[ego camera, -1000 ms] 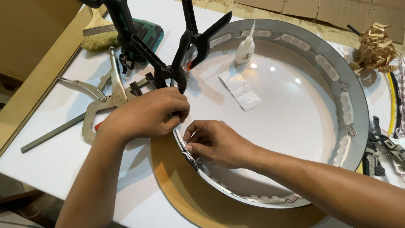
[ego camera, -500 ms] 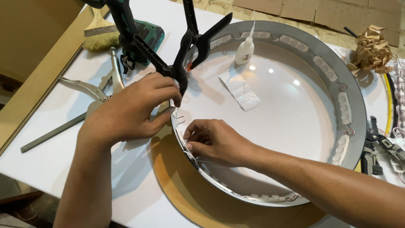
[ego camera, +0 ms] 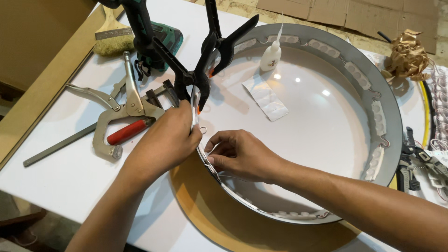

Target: The person applies glue to a circular frame and attaches small LED light modules along its edge. They use clamps to hold the modules in place while the glue sets and continue applying glue to secure additional modules around the frame.

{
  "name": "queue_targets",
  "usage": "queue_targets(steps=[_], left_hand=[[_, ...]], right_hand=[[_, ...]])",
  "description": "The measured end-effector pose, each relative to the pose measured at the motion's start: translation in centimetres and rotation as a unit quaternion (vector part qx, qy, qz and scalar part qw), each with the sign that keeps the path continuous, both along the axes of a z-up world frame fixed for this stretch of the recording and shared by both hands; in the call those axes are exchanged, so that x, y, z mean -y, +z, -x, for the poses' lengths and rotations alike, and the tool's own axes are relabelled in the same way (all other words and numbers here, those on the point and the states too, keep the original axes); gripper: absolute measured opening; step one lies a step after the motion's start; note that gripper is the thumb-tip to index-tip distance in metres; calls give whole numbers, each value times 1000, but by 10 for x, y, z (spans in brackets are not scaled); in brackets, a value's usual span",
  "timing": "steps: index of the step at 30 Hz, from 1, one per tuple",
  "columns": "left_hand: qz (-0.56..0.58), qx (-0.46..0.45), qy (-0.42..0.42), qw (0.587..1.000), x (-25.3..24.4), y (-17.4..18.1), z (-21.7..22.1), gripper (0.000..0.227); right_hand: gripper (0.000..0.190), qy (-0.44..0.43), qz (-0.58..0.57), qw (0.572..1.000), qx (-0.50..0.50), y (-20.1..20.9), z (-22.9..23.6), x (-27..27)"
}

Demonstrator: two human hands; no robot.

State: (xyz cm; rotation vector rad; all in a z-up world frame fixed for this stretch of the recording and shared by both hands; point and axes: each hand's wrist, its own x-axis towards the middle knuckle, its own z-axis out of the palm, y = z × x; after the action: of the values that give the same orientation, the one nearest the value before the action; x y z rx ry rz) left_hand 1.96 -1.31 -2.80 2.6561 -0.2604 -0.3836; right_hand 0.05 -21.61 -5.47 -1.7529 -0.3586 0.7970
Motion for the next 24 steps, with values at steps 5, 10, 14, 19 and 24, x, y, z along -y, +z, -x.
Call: queue_targets(steps=[5, 10, 14, 19, 24], left_hand=[[24, 7, -10, 1000, -5, 3, -10, 32], [42, 7, -29, 999, -6, 10, -24, 31], [58, 28, -56, 996, -14, 5, -43, 27], [69, 27, -76, 994, -17, 12, -60, 28], [74, 40, -113, 990, -21, 3, -84, 24]], right_hand=[[24, -22, -1, 1000, 12, -6, 2, -6], [27, -39, -25, 999, 6, -8, -4, -17], [30, -51, -51, 997, 31, -7, -6, -25], [33, -62, -63, 995, 46, -10, -14, -32], [33, -120, -97, 987, 46, -28, -27, -41]])
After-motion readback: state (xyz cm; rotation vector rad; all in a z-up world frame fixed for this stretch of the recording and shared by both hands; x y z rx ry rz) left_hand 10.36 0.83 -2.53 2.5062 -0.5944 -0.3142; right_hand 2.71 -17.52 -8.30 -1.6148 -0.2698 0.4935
